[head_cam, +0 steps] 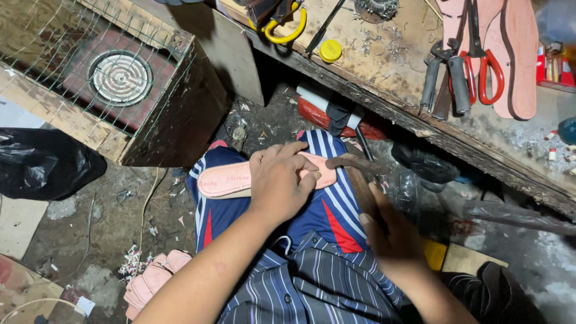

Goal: The person sits on the floor and works a black shoe upper over a last, using pincers to pull and trim the upper material at the sole edge. They hammer the shoe with a cobbler's hammer, press the insole into place, and set the finished shoe on the workbench.

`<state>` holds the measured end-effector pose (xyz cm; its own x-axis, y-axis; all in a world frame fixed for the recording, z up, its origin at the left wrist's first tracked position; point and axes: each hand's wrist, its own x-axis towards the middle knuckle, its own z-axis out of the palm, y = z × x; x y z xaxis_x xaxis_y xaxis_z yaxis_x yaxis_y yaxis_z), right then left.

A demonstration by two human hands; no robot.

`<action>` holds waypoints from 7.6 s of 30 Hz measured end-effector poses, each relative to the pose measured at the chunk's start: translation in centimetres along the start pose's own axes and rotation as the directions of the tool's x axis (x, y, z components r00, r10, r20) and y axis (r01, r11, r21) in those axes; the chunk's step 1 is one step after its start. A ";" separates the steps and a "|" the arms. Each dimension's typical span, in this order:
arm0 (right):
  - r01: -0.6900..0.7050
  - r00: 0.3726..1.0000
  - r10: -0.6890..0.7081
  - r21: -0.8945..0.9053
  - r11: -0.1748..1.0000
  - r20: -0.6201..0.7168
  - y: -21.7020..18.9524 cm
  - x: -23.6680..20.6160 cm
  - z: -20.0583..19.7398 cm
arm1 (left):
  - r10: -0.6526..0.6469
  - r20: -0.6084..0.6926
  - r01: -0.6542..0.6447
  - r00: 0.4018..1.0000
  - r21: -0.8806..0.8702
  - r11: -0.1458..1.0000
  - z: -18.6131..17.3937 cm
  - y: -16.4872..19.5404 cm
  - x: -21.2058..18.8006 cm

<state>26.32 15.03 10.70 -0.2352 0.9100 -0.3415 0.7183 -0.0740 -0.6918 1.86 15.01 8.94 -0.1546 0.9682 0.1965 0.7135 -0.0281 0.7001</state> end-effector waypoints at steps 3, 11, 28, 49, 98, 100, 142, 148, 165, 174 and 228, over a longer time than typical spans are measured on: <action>-0.024 1.000 0.023 0.020 1.000 0.006 0.7 0.2 0.4 | 0.065 0.079 -0.065 0.995 -0.012 0.998 -1.0 -0.1 0.2; 0.088 0.996 -0.087 0.052 0.995 -0.022 1.6 0.3 0.9 | -0.034 0.327 0.009 0.944 0.077 0.997 -1.9 0.2 1.5; 0.518 0.844 -0.520 -0.056 0.854 -0.130 1.2 -1.0 1.5 | 0.069 0.214 -0.064 0.974 -0.033 0.997 -1.5 -0.5 0.7; 0.194 0.863 -0.316 -0.320 0.927 -0.394 4.0 1.8 -3.7 | 0.318 0.118 -0.338 0.941 0.239 0.910 -1.5 -0.9 -0.3; 0.343 0.939 -0.329 0.182 0.922 -0.103 1.8 12.2 7.9 | -0.388 0.029 0.355 0.921 -0.470 0.808 -5.5 -12.1 -11.2; 0.369 0.926 -0.362 0.060 0.927 -0.105 2.1 12.6 8.0 | -0.408 -0.003 0.363 0.913 -0.452 0.815 -4.7 -12.3 -11.6; 0.645 0.764 -0.558 0.362 0.673 -0.325 -16.0 26.6 0.7 | -0.592 -0.298 0.331 0.748 -0.606 0.723 -6.5 -10.5 -9.9; -0.087 0.891 -0.408 0.956 0.279 0.200 -7.8 17.5 9.8 | -0.463 0.439 0.344 0.770 -0.897 -0.279 -7.0 -2.7 -5.1; 0.239 0.657 -0.661 0.731 0.640 0.364 -10.9 6.7 8.0 | -0.663 0.184 0.206 0.726 -0.977 -0.045 -8.7 0.7 -7.0; 0.110 0.672 -0.630 0.788 0.605 0.390 -9.7 7.6 8.6 | -0.639 0.199 0.282 0.743 -0.959 0.030 -10.3 -1.4 -8.4; 0.590 0.669 -0.650 -0.274 0.760 -0.360 8.1 12.0 9.9 | -0.857 -0.078 -0.021 0.509 -0.997 0.078 -14.5 -30.2 0.3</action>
<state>22.81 21.27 -5.29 -0.3885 0.8041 0.4500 0.5860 0.5925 -0.5528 -29.69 12.54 -2.19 -0.7438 0.4978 -0.4460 -0.6218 -0.2706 0.7350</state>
